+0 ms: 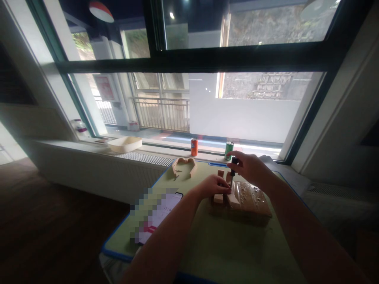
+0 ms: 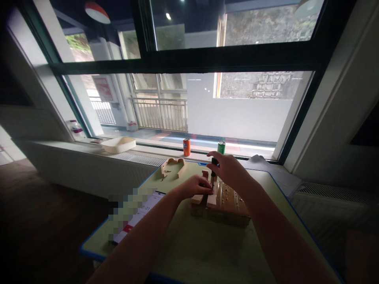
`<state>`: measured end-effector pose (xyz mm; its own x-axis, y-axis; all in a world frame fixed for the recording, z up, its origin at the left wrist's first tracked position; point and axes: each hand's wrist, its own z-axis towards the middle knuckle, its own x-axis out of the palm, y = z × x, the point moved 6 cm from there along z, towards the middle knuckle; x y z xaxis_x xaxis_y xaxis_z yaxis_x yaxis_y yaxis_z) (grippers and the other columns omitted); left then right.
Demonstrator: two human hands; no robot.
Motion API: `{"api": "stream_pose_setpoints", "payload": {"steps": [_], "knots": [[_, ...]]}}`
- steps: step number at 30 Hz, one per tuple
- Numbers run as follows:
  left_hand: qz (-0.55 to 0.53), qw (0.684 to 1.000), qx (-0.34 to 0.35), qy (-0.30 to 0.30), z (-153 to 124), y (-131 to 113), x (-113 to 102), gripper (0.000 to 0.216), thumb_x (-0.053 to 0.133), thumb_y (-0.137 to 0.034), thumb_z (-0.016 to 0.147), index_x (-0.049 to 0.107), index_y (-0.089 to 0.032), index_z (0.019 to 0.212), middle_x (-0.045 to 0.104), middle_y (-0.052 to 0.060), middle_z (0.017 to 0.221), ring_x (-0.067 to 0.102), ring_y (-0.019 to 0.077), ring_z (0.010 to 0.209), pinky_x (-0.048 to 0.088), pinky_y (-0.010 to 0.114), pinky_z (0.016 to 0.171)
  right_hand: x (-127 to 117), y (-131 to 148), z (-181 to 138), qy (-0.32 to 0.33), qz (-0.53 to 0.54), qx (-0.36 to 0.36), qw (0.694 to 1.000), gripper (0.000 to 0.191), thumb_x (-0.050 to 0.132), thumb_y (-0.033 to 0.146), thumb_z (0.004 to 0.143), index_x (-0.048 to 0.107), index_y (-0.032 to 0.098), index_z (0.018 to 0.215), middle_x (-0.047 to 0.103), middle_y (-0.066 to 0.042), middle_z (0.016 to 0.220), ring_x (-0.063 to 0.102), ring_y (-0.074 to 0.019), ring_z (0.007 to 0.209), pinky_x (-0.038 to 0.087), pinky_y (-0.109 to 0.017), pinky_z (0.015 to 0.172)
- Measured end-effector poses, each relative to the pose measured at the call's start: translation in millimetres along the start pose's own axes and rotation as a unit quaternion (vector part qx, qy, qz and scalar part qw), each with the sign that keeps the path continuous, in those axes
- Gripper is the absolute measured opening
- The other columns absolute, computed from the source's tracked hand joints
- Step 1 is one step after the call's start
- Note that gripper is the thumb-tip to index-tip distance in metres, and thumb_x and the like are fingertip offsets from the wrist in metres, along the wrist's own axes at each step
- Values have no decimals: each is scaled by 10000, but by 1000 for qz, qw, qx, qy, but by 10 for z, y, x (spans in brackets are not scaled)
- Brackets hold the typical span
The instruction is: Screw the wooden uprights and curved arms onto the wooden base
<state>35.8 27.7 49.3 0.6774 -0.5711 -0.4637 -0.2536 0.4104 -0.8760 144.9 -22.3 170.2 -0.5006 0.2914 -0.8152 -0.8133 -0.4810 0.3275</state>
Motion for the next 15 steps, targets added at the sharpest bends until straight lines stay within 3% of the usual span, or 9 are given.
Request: {"api": "stream_pose_setpoints", "payload": {"steps": [7,11,15], "knots": [[9,1000,13,4,-25,-56,-2,375,668,-414,632,692,-126,872,662,46,784,580,147,721,441,249,668,-73,104,-23,-7,-62,-24,998,243,517,399,795,626,199,878,624,2,640,502,-91,493,337,-211,482],[10,1000,15,-6,-23,-45,-10,381,671,-414,627,691,-122,871,661,51,789,578,149,723,441,251,669,-122,124,-38,-20,-116,-9,993,305,529,468,761,597,180,687,579,9,564,459,-85,468,290,-212,458],[6,1000,22,5,-26,-50,-3,381,670,-419,629,690,-121,864,659,48,780,579,142,709,441,244,662,-153,157,-61,-17,-147,-9,989,350,522,502,751,578,179,628,535,16,511,412,-79,437,243,-217,439]]}}
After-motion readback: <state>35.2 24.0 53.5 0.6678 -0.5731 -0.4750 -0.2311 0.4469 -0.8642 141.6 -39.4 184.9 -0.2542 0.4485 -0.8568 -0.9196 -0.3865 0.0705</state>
